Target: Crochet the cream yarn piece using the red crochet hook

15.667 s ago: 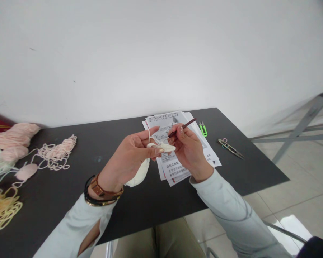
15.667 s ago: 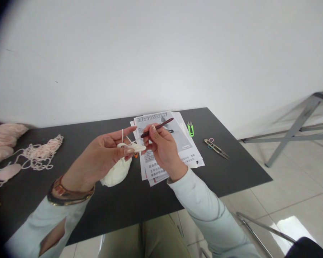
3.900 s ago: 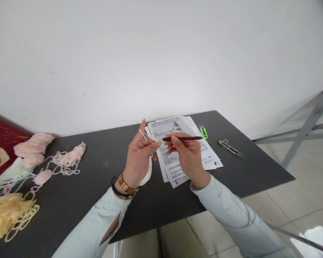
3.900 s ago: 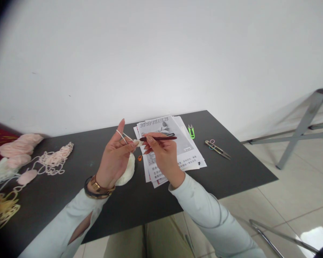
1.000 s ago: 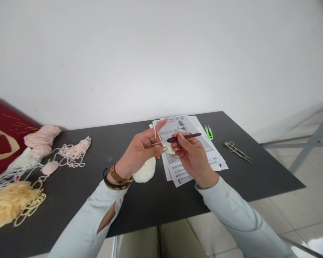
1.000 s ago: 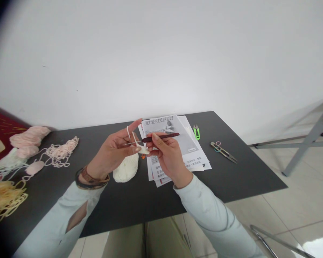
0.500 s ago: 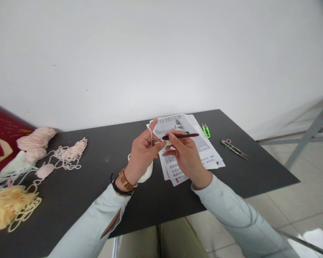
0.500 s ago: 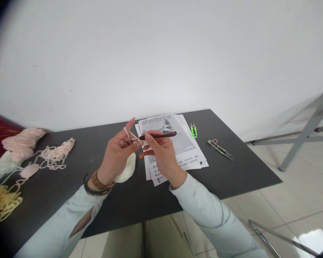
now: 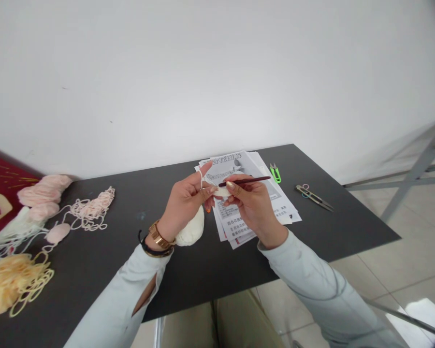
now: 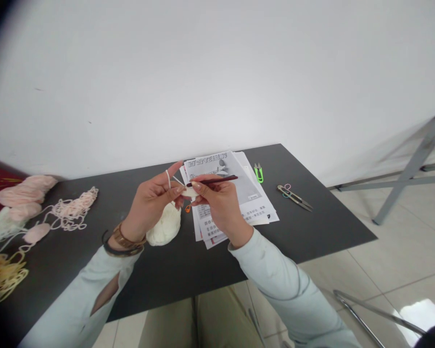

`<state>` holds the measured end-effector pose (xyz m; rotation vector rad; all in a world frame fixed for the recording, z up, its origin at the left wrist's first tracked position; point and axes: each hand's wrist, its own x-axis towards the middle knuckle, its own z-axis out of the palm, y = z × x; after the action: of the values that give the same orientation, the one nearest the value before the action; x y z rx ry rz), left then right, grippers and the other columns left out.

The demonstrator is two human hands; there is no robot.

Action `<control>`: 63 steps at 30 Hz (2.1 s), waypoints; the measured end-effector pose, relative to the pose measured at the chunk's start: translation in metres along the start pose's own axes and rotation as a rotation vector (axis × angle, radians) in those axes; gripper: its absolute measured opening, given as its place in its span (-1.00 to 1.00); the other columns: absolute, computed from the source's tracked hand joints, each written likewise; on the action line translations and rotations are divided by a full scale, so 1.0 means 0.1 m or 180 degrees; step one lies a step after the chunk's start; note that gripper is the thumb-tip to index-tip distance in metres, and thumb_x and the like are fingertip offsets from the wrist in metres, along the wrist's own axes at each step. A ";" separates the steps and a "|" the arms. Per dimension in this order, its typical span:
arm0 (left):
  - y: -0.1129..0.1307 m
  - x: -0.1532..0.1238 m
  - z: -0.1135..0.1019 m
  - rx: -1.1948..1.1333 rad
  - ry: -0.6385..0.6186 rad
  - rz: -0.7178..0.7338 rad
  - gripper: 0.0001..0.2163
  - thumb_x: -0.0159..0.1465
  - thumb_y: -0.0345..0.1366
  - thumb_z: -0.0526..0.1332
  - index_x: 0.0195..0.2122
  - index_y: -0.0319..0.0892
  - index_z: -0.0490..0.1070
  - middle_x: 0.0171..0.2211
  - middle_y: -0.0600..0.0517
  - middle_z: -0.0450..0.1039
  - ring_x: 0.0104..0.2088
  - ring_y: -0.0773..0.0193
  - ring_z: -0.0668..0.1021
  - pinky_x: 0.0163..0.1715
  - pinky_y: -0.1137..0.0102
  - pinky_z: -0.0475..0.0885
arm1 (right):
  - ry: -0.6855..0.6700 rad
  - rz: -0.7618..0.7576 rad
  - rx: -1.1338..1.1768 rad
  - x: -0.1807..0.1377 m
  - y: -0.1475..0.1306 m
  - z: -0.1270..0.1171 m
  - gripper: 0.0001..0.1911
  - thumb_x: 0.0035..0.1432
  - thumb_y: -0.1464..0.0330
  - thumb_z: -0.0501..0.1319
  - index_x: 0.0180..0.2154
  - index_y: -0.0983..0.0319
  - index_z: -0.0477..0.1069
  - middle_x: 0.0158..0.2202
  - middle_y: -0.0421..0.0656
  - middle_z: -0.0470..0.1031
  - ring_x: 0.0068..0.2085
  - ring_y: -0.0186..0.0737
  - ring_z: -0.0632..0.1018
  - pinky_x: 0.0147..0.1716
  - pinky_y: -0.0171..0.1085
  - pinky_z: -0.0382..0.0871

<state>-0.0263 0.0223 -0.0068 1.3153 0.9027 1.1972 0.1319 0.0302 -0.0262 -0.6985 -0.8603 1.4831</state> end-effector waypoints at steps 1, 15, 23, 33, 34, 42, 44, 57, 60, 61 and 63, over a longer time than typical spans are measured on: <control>0.01 -0.01 -0.01 0.0146 -0.0077 0.0024 -0.36 0.21 -0.28 0.31 0.31 -0.22 0.17 -0.55 0.11 0.44 -0.65 0.43 0.42 -0.64 0.50 0.31 | -0.0004 0.0004 -0.0003 0.00 0.00 0.00 -0.80 -0.13 0.32 0.47 -0.40 0.21 0.57 -0.56 -0.29 0.53 -0.63 -0.45 0.48 -0.63 -0.45 0.51; -0.01 -0.02 0.09 -0.0801 -0.0154 -0.0523 -0.21 0.03 -0.42 0.44 0.30 -0.09 0.19 -0.39 0.09 0.48 -0.56 0.46 0.40 -0.65 0.54 0.33 | -0.0107 -0.0307 -0.0251 0.00 0.04 -0.02 -0.88 -0.05 0.36 0.44 -0.39 0.19 0.58 -0.49 -0.27 0.59 -0.56 -0.40 0.55 -0.56 -0.41 0.52; -0.05 -0.02 0.09 -0.1040 0.0039 -0.0483 -0.30 0.07 -0.45 0.40 0.25 -0.10 0.26 -0.45 0.14 0.46 -0.44 0.43 0.48 -0.35 0.50 0.37 | -0.0114 -0.0508 -0.0486 0.01 0.02 -0.05 -0.89 -0.07 0.37 0.45 -0.40 0.16 0.60 -0.42 -0.24 0.63 -0.49 -0.39 0.56 -0.54 -0.42 0.49; -0.01 -0.02 0.10 -0.0905 0.0102 -0.0198 -0.27 0.05 -0.49 0.37 0.27 -0.07 0.24 -0.49 0.19 0.36 -0.44 0.45 0.42 -0.39 0.51 0.32 | 0.0094 0.0096 -0.0022 0.06 -0.07 -0.07 -0.79 -0.08 0.25 0.45 -0.37 0.20 0.60 -0.55 -0.25 0.57 -0.51 -0.39 0.56 -0.52 -0.42 0.51; -0.02 -0.02 0.11 -0.0866 0.0161 -0.0117 -0.27 0.05 -0.49 0.38 0.27 -0.06 0.24 -0.49 0.19 0.36 -0.44 0.44 0.42 -0.38 0.51 0.32 | 0.0092 0.0136 -0.0023 0.07 -0.08 -0.08 -0.80 -0.08 0.25 0.45 -0.37 0.20 0.60 -0.55 -0.25 0.57 -0.51 -0.40 0.55 -0.53 -0.43 0.50; -0.10 -0.02 0.18 -0.0735 0.1004 -0.0020 -0.34 -0.01 -0.51 0.40 0.16 -0.10 0.39 -0.59 0.23 0.35 -0.53 0.46 0.35 -0.39 0.47 0.31 | 0.0100 -0.1559 -0.1700 -0.07 0.00 -0.05 -0.89 0.10 0.36 0.33 -0.29 0.07 0.61 -0.33 -0.18 0.59 -0.34 -0.24 0.57 -0.36 -0.23 0.50; -0.11 -0.01 0.18 -0.1108 0.1014 -0.0278 -0.33 -0.02 -0.52 0.39 0.17 -0.13 0.37 -0.61 0.24 0.35 -0.56 0.49 0.36 -0.42 0.51 0.30 | -0.0250 -0.2235 -0.2300 -0.14 0.01 -0.06 -0.75 0.14 0.44 0.27 -0.19 0.01 0.60 -0.26 -0.15 0.58 -0.23 -0.18 0.57 -0.22 -0.15 0.49; 0.06 -0.03 0.12 -0.1826 0.0287 -0.0725 -0.47 -0.01 -0.56 0.35 0.04 -0.22 0.47 -0.53 0.09 0.52 -0.53 0.43 0.48 -0.45 0.51 0.36 | -0.0212 -0.0045 0.0316 0.01 0.06 -0.01 -0.82 -0.05 0.20 0.43 -0.36 0.11 0.59 -0.38 -0.24 0.58 -0.44 -0.39 0.51 -0.61 -0.47 0.46; 0.11 -0.05 0.13 -0.1696 0.0288 -0.0680 -0.46 -0.04 -0.56 0.38 0.02 -0.23 0.49 -0.54 0.10 0.51 -0.53 0.42 0.48 -0.46 0.49 0.34 | -0.0256 0.0088 0.0385 0.03 0.01 -0.03 -0.77 -0.06 0.18 0.44 -0.37 0.15 0.57 -0.47 -0.26 0.53 -0.48 -0.41 0.48 -0.62 -0.49 0.46; 0.13 -0.05 0.13 -0.1660 0.0287 -0.0679 -0.46 -0.05 -0.56 0.39 0.02 -0.23 0.50 -0.54 0.10 0.50 -0.52 0.42 0.48 -0.46 0.49 0.34 | -0.0282 0.0072 0.0375 0.03 -0.01 -0.04 -0.77 -0.04 0.17 0.43 -0.36 0.16 0.57 -0.50 -0.27 0.51 -0.50 -0.42 0.47 -0.62 -0.48 0.46; 0.17 -0.07 0.14 -0.1584 0.0283 -0.0709 -0.46 -0.07 -0.56 0.40 0.00 -0.22 0.52 -0.54 0.11 0.50 -0.52 0.42 0.48 -0.46 0.49 0.33 | -0.0332 0.0028 0.0367 0.04 -0.05 -0.05 -0.77 -0.01 0.18 0.41 -0.36 0.17 0.55 -0.53 -0.28 0.46 -0.52 -0.43 0.44 -0.63 -0.48 0.44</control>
<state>-0.0165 0.0106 0.0098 0.7487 0.7285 1.2112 0.1385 0.0344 -0.0249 -0.5441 -0.8440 1.5751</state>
